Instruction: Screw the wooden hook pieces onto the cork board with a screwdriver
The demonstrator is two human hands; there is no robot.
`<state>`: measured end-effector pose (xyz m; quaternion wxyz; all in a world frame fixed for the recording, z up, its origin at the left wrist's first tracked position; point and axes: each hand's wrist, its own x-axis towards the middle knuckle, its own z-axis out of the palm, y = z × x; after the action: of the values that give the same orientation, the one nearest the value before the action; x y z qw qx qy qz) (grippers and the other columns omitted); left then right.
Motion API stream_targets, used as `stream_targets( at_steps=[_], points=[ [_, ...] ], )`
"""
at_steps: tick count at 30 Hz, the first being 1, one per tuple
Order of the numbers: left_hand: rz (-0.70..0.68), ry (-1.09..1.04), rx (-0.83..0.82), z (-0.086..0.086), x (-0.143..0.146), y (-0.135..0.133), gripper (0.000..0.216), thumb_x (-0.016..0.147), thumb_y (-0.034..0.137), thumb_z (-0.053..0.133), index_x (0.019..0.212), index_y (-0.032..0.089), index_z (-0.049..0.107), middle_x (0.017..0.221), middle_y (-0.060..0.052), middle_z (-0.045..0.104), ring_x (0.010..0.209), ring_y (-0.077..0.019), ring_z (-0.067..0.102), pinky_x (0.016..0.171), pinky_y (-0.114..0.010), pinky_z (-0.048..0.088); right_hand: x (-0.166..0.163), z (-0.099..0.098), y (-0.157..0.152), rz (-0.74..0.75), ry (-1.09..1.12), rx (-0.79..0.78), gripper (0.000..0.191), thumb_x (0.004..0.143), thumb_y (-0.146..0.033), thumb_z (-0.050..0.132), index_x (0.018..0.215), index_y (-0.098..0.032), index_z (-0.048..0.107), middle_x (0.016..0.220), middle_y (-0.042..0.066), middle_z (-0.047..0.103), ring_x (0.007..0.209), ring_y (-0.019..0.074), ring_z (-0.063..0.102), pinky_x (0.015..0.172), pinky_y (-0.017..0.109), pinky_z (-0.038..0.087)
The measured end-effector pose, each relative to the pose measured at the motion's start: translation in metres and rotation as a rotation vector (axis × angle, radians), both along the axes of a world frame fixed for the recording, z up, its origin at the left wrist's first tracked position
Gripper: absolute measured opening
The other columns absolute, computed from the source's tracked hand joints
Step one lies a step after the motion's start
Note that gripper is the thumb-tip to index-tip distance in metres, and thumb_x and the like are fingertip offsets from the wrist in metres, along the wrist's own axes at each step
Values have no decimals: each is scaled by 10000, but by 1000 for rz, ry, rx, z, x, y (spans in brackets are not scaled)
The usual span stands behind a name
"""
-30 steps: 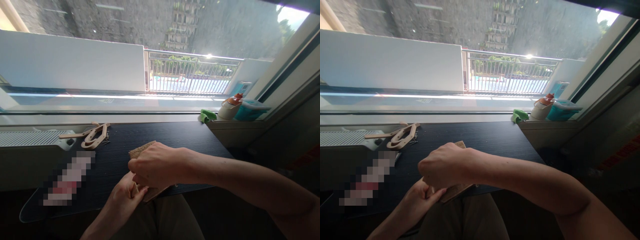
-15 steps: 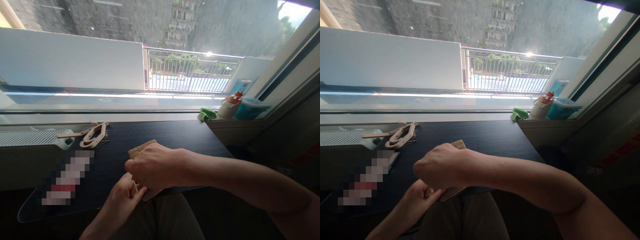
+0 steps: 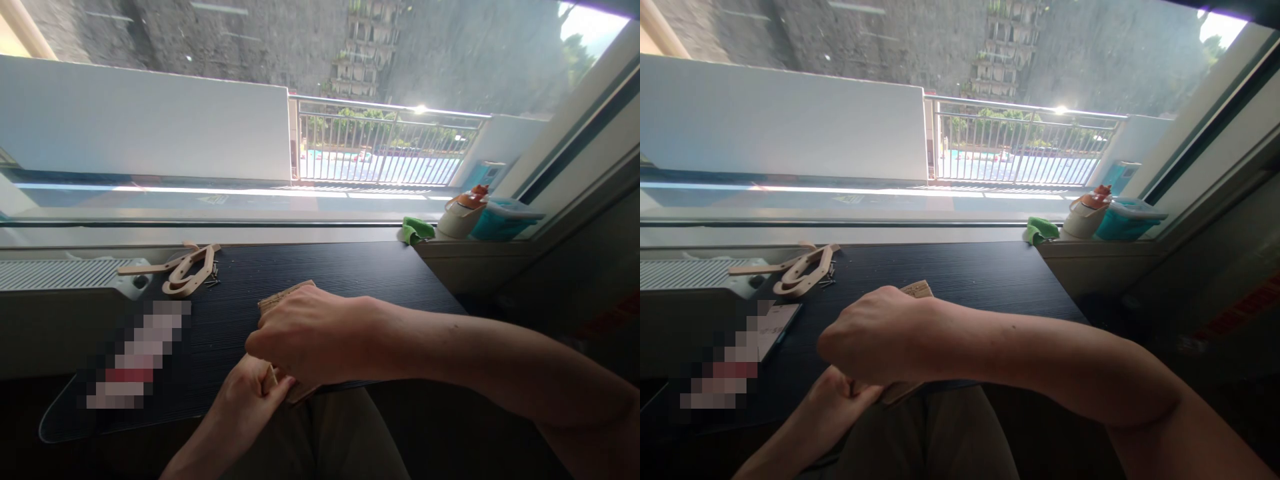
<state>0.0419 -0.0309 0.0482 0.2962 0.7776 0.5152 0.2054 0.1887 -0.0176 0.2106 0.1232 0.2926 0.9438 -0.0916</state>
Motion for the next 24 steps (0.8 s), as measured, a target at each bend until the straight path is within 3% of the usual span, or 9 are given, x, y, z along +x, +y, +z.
stream_targets(
  at_steps=[13, 18, 24],
  points=[
    [-9, -34, 36, -4, -1, 1, 318, 693, 290, 524, 500, 233, 278, 485, 79, 294, 462, -94, 370, 440, -207, 299, 1, -16, 2, -32, 66, 58, 75, 781, -117, 535, 727, -116, 587, 658, 44, 594, 611, 155, 576, 442, 253, 294],
    [-6, 9, -8, -6, -2, 1, 269, 705, 310, 526, 510, 205, 372, 518, 51, 424, 493, -95, 425, 468, -201, 326, 1, -5, -1, -11, 79, 74, 62, 736, -184, 617, 738, -137, 579, 731, 51, 608, 714, 163, 578, 540, 249, 361],
    [-14, 51, -7, -9, -4, 2, 307, 676, 261, 503, 440, 200, 316, 437, 69, 321, 440, -75, 348, 443, -203, 262, -3, 1, -1, 22, 37, 27, 53, 756, -150, 599, 712, -129, 576, 735, 48, 615, 753, 145, 574, 627, 247, 381]
  ],
)
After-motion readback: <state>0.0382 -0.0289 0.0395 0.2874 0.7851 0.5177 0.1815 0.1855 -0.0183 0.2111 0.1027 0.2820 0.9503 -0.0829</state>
